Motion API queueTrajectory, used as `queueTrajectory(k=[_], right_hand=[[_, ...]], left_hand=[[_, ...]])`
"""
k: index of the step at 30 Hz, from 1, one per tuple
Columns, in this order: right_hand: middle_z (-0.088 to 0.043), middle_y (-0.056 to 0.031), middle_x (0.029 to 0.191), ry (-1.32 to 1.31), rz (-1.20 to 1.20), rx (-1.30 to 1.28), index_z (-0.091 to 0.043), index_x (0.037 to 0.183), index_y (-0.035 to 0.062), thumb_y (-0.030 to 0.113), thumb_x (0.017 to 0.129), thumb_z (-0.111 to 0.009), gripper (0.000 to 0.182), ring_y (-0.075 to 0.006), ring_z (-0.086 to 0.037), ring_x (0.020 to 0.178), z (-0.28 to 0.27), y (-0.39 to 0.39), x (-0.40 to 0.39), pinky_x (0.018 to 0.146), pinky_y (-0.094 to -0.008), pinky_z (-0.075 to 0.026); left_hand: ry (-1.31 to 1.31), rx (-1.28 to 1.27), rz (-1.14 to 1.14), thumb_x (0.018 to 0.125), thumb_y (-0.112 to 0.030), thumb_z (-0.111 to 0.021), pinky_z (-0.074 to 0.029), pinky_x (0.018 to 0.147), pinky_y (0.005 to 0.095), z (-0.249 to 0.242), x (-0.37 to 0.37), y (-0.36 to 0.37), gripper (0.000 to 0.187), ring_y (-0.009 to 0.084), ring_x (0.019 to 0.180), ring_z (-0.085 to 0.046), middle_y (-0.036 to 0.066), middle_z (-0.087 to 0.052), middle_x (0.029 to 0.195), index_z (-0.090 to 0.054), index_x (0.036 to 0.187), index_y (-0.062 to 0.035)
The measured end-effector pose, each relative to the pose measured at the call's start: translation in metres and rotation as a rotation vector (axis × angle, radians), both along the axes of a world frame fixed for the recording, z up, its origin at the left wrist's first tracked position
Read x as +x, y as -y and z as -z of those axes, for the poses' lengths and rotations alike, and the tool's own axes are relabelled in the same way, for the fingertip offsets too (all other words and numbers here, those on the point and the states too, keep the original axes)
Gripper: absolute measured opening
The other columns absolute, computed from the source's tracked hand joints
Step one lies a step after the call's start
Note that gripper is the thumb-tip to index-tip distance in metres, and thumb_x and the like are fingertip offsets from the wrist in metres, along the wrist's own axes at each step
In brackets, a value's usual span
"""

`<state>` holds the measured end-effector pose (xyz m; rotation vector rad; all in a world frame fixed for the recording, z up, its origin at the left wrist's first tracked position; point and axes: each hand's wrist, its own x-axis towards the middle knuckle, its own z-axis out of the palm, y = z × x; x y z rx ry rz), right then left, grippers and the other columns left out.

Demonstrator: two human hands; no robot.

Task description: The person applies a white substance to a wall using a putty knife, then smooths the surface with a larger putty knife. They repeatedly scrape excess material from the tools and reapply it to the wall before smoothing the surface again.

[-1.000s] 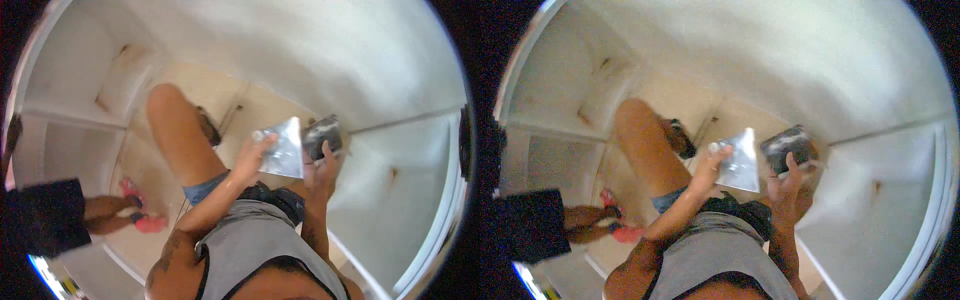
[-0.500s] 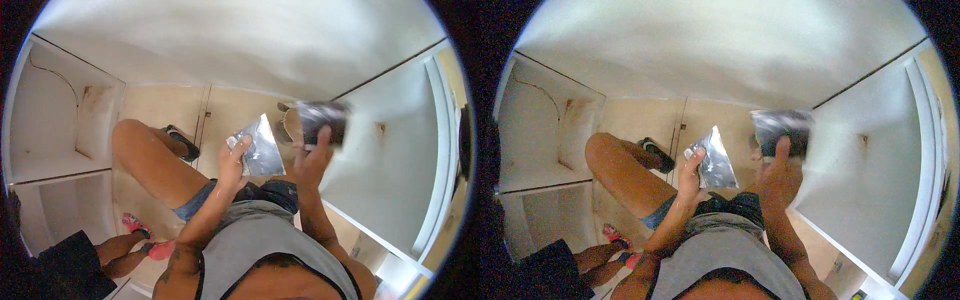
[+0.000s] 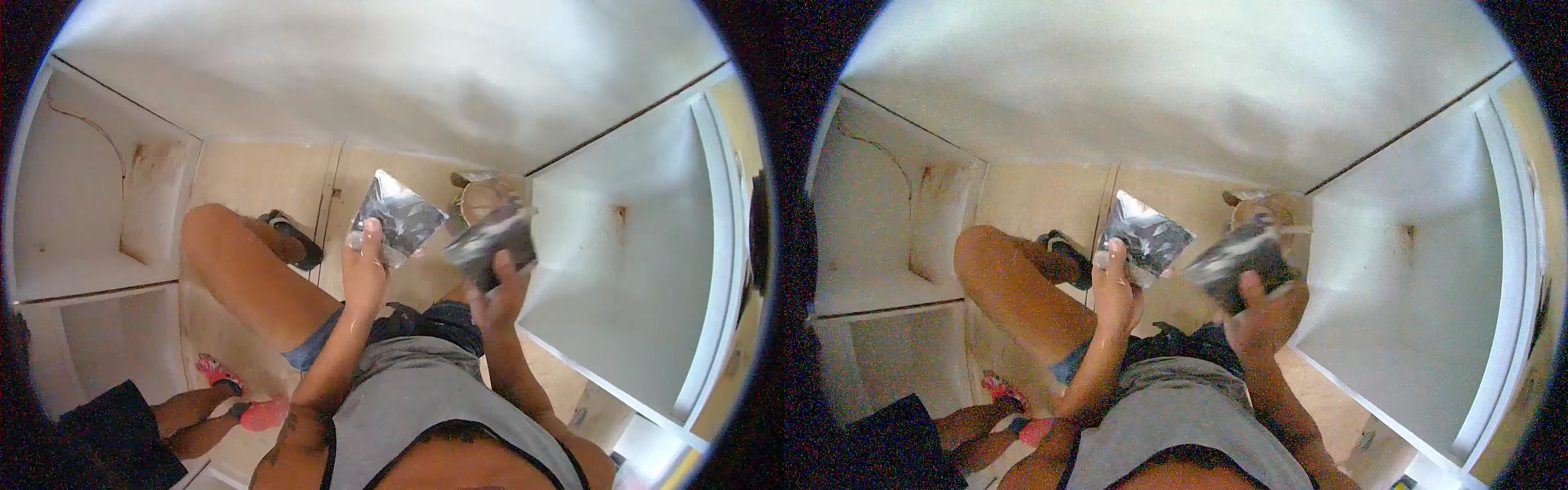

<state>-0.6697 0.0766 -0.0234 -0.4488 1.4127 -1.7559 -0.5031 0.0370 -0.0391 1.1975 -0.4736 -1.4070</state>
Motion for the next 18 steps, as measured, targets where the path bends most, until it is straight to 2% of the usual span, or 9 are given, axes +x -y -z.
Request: queueTrajectory(k=[1,3,4,5,6,9,13,15,18], right_hand=[[-0.056,-0.015,0.115,-0.142,-0.119,0.024,-0.048,0.126,-0.0044,0.008,0.086,-0.066,0.046,-0.0224,-0.057,0.101,-0.009,-0.002,0.007,0.087,-0.0359,-0.049],[-0.056,-0.0137,0.115,-0.285,-0.226,0.055,-0.048,0.126,-0.0029,0.008,0.086,-0.066,0.046,-0.0215,-0.058,0.1,-0.005,-0.005,0.013,0.086,-0.0355,-0.049],[-0.057,-0.0122,0.114,-0.107,-0.306,-0.007,-0.048,0.126,-0.0021,0.009,0.086,-0.066,0.046,-0.021,-0.059,0.099,0.008,-0.002,0.013,0.086,-0.0351,-0.049],[-0.058,-0.0106,0.113,0.071,-0.389,-0.072,-0.049,0.126,-0.0013,0.01,0.085,-0.066,0.046,-0.0205,-0.059,0.098,0.016,0.002,0.013,0.085,-0.0347,-0.05],[-0.058,-0.0106,0.113,0.068,-0.388,-0.073,-0.049,0.126,-0.0013,0.01,0.085,-0.066,0.046,-0.0205,-0.059,0.098,0.016,0.004,0.011,0.085,-0.0347,-0.05],[-0.06,-0.0088,0.117,0.034,-0.416,-0.029,-0.05,0.126,-0.0004,0.015,0.087,-0.068,0.046,-0.0197,-0.058,0.108,0.014,0.005,0.003,0.094,-0.0344,-0.046],[-0.062,-0.0115,0.116,-0.151,-0.499,0.063,-0.05,0.126,-0.002,0.021,0.085,-0.071,0.051,-0.0219,-0.06,0.104,-0.017,0.013,-0.009,0.094,-0.036,-0.047],[-0.063,-0.0125,0.115,-0.257,-0.487,0.112,-0.05,0.126,-0.0026,0.022,0.085,-0.072,0.053,-0.0223,-0.061,0.102,-0.023,0.015,-0.013,0.094,-0.0365,-0.047],[-0.063,-0.014,0.115,-0.232,-0.517,0.177,-0.05,0.126,-0.0036,0.024,0.083,-0.074,0.056,-0.0237,-0.063,0.1,-0.025,0.017,-0.018,0.091,-0.0367,-0.05]], left_hand=[[0.202,0.055,0.065,0.098,-0.027,-0.058,-0.049,0.072,0.0294,0.0,0.001,-0.005,0.029,0.0132,0.084,-0.059,0.004,-0.063,0.096,-0.059,0.112,-0.0015],[0.201,-0.04,0.14,0.098,-0.027,-0.059,-0.046,0.072,0.0268,0.006,-0.002,-0.012,0.029,0.0102,0.083,-0.056,0.001,-0.061,0.093,-0.059,0.112,-0.0008],[0.198,-0.139,0.197,0.098,-0.026,-0.06,-0.044,0.072,0.0242,0.004,-0.004,-0.012,0.03,0.0072,0.082,-0.052,-0.001,-0.059,0.091,-0.059,0.111,0.0],[0.182,-0.232,0.169,0.096,-0.02,-0.062,-0.044,0.072,0.0241,0.0,-0.007,-0.011,0.032,0.0072,0.079,-0.051,-0.001,-0.059,0.09,-0.058,0.12,0.0007],[0.18,-0.234,0.171,0.096,-0.02,-0.062,-0.044,0.072,0.0241,-0.009,-0.007,-0.012,0.032,0.0072,0.079,-0.051,-0.001,-0.059,0.09,-0.058,0.12,0.0007],[0.427,-0.227,0.426,0.096,-0.016,-0.061,-0.046,0.074,0.0245,-0.02,0.006,-0.015,0.048,0.009,0.083,-0.055,0.002,-0.064,0.099,-0.048,0.139,0.0005],[0.482,-0.308,0.542,0.097,-0.018,-0.06,-0.048,0.078,0.0278,-0.034,0.015,-0.011,0.046,0.0128,0.088,-0.059,0.007,-0.068,0.103,-0.049,0.138,0.0012],[0.565,-0.267,0.606,0.093,-0.02,-0.066,-0.046,0.065,0.0276,-0.039,0.017,-0.011,0.036,0.0094,0.074,-0.056,0.004,-0.064,0.082,-0.06,0.123,-0.0008],[0.595,-0.32,0.663,0.094,-0.02,-0.065,-0.046,0.061,0.0285,-0.04,0.021,-0.007,0.031,0.0098,0.066,-0.053,0.004,-0.061,0.073,-0.062,0.117,-0.0002]])
